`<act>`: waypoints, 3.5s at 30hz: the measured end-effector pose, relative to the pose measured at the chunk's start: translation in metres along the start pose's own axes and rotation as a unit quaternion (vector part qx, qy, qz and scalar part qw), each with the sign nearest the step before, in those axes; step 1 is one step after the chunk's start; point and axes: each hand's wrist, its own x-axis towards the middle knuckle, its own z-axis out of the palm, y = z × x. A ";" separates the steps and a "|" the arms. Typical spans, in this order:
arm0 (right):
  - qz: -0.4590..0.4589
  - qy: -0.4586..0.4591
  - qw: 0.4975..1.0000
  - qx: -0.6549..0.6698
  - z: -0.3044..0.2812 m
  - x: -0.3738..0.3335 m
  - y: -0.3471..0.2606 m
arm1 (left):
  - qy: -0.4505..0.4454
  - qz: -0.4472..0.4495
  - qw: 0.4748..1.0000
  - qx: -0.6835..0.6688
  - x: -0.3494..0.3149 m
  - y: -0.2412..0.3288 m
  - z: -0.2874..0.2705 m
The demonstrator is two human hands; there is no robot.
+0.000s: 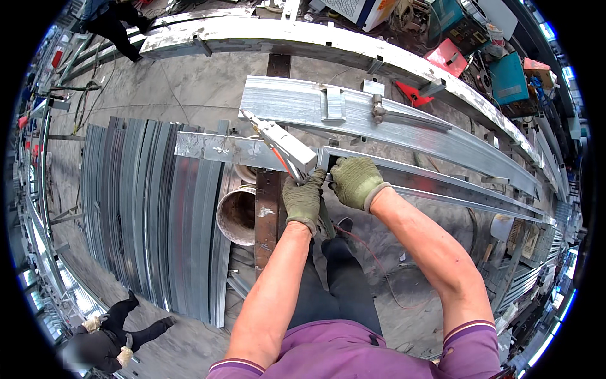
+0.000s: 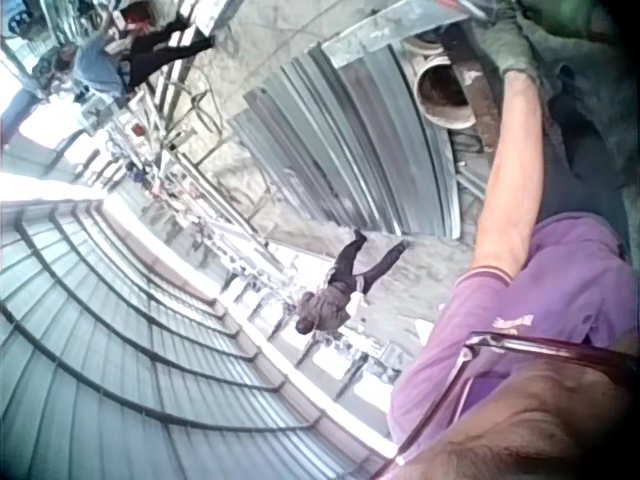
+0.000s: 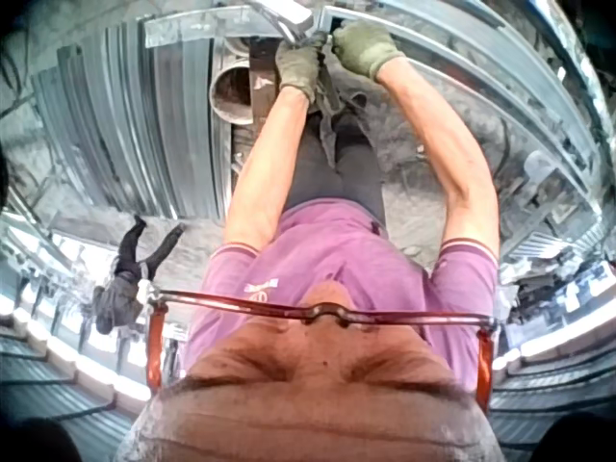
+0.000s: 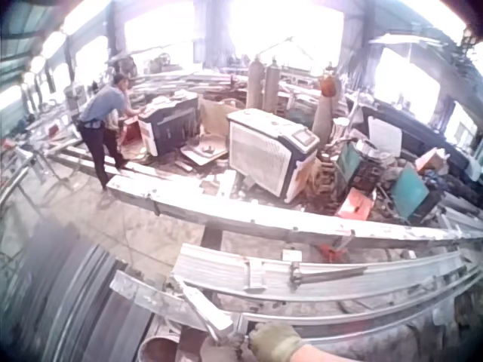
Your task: The person positions and aligns rectangular metal frame pieces on a workbench, then uses a welding torch to join the corners. They repeatedly reposition the frame and weld different joints, creating a larger assembled structure.
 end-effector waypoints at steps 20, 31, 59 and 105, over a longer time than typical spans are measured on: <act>0.083 0.195 0.976 -0.046 0.027 -0.044 -0.045 | 0.042 -0.082 0.992 -0.082 -0.053 -0.009 -0.082; 0.051 0.140 0.988 0.025 0.017 -0.022 -0.009 | 0.007 0.009 0.999 0.053 -0.068 -0.028 -0.107; 0.012 0.131 0.991 -0.018 0.003 -0.025 0.000 | -0.251 0.051 0.962 0.091 -0.131 0.119 -0.206; 0.014 0.092 0.996 -0.007 0.004 -0.023 0.009 | -0.332 -0.087 0.883 0.319 -0.134 0.131 -0.149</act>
